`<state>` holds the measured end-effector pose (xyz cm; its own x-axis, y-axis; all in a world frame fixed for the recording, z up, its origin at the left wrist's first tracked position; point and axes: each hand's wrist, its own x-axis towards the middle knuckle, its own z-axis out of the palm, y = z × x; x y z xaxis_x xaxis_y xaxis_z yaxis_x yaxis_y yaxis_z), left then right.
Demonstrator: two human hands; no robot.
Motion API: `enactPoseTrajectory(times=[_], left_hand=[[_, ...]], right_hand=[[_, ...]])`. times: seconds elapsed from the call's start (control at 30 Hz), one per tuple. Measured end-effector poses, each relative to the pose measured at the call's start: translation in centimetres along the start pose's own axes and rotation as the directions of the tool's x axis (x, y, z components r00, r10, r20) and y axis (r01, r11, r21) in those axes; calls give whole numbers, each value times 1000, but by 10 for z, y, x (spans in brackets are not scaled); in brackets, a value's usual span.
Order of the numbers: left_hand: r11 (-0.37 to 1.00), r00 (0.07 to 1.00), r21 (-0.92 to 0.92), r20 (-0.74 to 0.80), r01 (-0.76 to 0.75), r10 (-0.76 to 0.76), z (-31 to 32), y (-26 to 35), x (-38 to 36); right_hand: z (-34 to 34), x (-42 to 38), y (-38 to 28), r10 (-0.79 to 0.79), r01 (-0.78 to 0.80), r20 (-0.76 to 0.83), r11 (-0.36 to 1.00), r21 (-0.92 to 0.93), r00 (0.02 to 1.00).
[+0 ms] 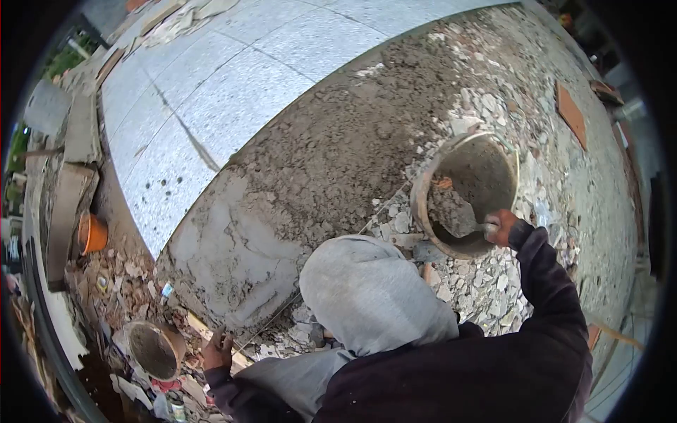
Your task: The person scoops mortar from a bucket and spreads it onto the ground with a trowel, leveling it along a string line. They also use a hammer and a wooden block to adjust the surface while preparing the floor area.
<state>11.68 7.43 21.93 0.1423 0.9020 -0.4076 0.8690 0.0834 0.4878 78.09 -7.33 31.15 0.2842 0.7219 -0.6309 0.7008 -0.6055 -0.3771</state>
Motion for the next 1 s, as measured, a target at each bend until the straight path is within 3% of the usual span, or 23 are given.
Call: enactPoseTrajectory(times=[0.03, 0.07, 0.1, 0.17, 0.2, 0.3, 0.4, 0.47, 0.5, 0.53, 0.57, 0.63, 0.67, 0.7, 0.73, 0.77, 0.83, 0.97, 1.0], left_hand=[[998, 998, -20, 14, 55, -55, -8, 24, -7], [997, 998, -26, 18, 68, -67, -16, 37, -13], [999, 998, -17, -60, -37, 36, -8, 19, -18], [996, 988, 37, -134, -78, 82, -15, 28, -38], [996, 977, 34, -195, -82, 87, -12, 24, -47], [999, 959, -21, -282, 25, -30, -30, 29, -90], [984, 932, -134, -327, 117, -156, -40, 12, -125], [978, 885, -165, -426, 129, -189, -39, -11, -151], [965, 878, -208, -418, 159, -235, -40, -17, -163], [961, 869, -209, -426, 178, -254, -41, -21, -174], [957, 858, -212, -435, 196, -272, -39, -23, -185], [935, 840, -249, -423, 253, -340, -41, -21, -204], [933, 831, -241, -432, 267, -350, -39, -21, -211], [931, 824, -229, -439, 284, -359, -37, -23, -219], [930, 816, -214, -447, 300, -367, -37, -24, -225], [925, 810, -215, -448, 314, -379, -37, -25, -230], [918, 801, -248, -453, 309, -392, -35, -25, -236], [923, 809, -244, -449, 298, -380, -35, -32, -236], [925, 809, -252, -454, 285, -373, -34, -35, -235]], right_hand=[[4, -6, 1, 64, -52, -87, 989, 139, 994], [0, -3, 19, -121, 123, -67, 992, 31, 990], [8, -18, 3, 62, 28, -273, 949, 315, 960], [-6, 4, 63, -229, 345, -453, 918, 193, 861], [-30, 7, 35, -128, 180, -233, 959, 217, 964], [-54, 26, -32, -404, 393, -146, 914, -98, 903], [-25, 42, -162, -565, 517, -97, 801, -303, 819], [12, 81, -201, -786, 648, -240, 609, -456, 570], [30, 96, -237, -729, 605, -133, 643, -469, 671], [57, 99, -279, -744, 667, -55, 626, -403, 665], [92, 87, -327, -780, 667, -32, 555, -497, 625], [150, 96, -394, -915, 885, 175, 282, -370, 364], [177, 68, -435, -730, 802, 340, 570, -176, 593], [207, 90, -449, -849, 918, 359, 391, -66, 387], [233, 94, -470, -849, 943, 409, 306, -133, 333], [256, 72, -492, -786, 888, 451, 458, -34, 423], [296, 49, -524, -743, 864, 503, 503, -15, 442], [353, -1, -553, -712, 817, 586, 559, 142, 386], [363, -18, -552, -673, 738, 611, 643, 205, 417]])
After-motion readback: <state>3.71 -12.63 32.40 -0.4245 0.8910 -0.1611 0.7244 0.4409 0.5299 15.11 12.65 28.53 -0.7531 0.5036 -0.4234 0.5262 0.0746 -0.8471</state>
